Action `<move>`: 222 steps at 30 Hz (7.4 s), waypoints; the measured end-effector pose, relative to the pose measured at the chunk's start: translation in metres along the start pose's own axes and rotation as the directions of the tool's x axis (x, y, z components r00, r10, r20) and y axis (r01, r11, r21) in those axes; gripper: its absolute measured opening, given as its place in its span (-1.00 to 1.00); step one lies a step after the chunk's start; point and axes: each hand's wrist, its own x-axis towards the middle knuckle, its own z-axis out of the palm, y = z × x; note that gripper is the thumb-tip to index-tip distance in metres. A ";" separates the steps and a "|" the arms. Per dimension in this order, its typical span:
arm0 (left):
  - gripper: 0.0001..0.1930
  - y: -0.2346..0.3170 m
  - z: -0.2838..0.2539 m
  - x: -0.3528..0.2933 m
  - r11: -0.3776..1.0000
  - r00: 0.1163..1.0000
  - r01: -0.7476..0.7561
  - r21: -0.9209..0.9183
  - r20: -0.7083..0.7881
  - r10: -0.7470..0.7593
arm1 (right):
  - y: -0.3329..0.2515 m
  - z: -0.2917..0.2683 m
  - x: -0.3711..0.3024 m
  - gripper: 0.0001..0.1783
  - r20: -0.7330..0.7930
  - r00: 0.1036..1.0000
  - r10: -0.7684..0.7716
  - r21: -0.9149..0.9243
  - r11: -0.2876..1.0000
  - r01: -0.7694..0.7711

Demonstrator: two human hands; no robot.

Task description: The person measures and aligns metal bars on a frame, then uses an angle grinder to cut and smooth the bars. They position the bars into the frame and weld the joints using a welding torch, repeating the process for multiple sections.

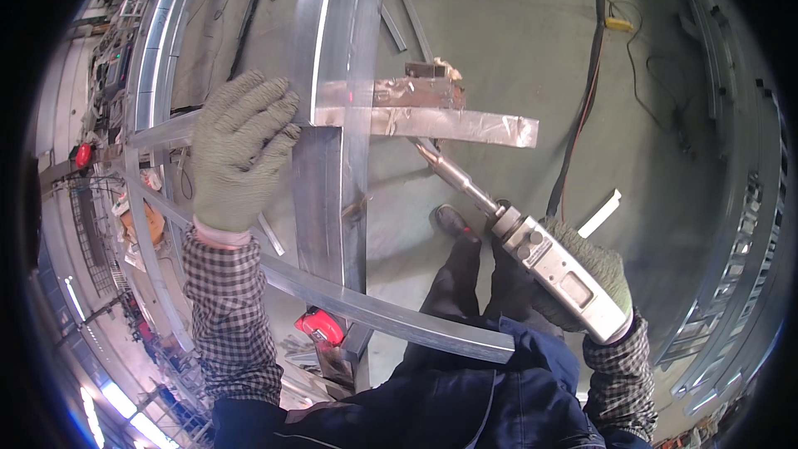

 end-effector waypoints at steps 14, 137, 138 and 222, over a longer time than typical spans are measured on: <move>-0.75 0.174 -0.040 -0.055 0.806 0.828 0.500 -0.317 -0.098 -0.552 | 0.006 -0.088 0.041 -0.23 0.297 0.824 -0.483 0.196 0.875 0.443; -0.30 0.271 -0.283 -1.270 0.215 0.616 0.650 -0.729 0.340 -0.711 | -0.455 1.021 -0.471 -0.06 0.483 0.369 -0.794 0.441 0.585 0.681; -0.30 0.250 -0.291 -1.270 0.215 0.610 0.659 -0.720 0.345 -0.713 | -0.473 1.030 -0.455 -0.06 0.475 0.332 -0.815 0.438 0.546 0.714; -0.01 -0.720 -0.163 -0.229 0.581 0.694 -0.486 -0.652 0.116 0.711 | -0.483 0.816 0.285 -0.48 -0.425 0.150 0.893 0.895 0.389 0.221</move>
